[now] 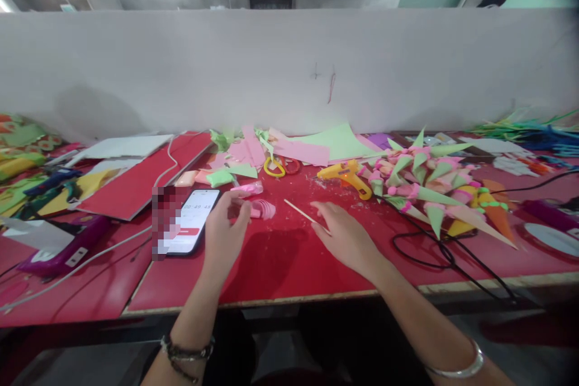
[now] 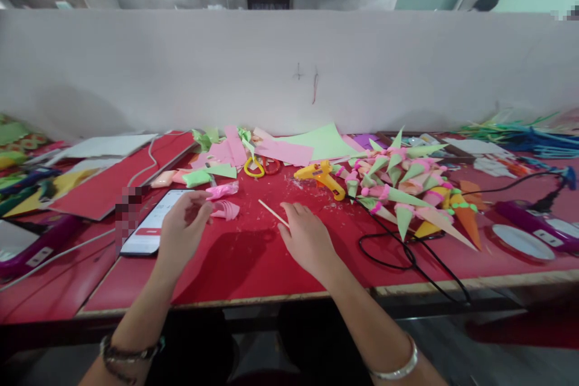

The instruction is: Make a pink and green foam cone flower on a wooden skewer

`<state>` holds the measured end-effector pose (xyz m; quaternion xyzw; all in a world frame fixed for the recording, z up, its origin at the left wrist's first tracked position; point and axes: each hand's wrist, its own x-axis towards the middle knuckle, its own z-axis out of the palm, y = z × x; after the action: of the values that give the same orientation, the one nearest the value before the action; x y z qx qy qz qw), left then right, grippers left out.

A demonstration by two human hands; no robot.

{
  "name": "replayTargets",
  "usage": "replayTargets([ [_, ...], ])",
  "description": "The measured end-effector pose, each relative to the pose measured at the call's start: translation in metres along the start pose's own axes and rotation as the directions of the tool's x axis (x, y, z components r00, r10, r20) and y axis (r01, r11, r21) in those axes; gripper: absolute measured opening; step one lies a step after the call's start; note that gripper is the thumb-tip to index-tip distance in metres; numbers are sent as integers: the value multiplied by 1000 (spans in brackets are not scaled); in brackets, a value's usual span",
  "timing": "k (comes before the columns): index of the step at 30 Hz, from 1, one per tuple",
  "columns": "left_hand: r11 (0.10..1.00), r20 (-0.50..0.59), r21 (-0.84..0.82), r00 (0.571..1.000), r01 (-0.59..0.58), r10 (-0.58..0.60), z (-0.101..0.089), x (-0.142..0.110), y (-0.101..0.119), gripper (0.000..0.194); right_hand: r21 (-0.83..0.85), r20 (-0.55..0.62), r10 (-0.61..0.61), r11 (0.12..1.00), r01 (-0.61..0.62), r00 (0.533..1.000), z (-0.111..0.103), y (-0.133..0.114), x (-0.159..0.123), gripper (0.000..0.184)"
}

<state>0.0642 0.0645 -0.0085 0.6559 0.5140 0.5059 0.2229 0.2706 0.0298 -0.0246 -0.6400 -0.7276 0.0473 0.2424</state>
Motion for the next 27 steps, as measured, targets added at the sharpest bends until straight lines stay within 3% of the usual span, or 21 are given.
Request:
replayTargets([
  [3, 999, 115, 9, 992, -54, 52, 4, -6, 7, 16, 154, -84, -37, 987, 49, 996, 0, -8, -1, 34],
  [6, 995, 175, 30, 980, -98, 91, 9, -12, 14, 15, 400, -55, -80, 912, 96, 995, 0, -22, -5, 36],
  [8, 992, 203, 33, 972, -125, 116, 11, -15, 16, 16, 467, -27, -112, 877, 112, 993, 1, -29, -8, 37],
  [13, 986, 229, 45, 962, -159, 145, 13, -16, 15, 16, 497, -23, -131, 858, 125, 991, 4, -33, -8, 28],
  [23, 972, 210, 103, 960, -209, 184, 9, -14, 14, 17, 571, 112, -162, 818, 70, 980, -5, -26, -7, 29],
  [27, 953, 231, 147, 946, -265, 227, 9, -14, 11, 17, 515, 114, -110, 857, 36, 987, -5, -24, -6, 24],
])
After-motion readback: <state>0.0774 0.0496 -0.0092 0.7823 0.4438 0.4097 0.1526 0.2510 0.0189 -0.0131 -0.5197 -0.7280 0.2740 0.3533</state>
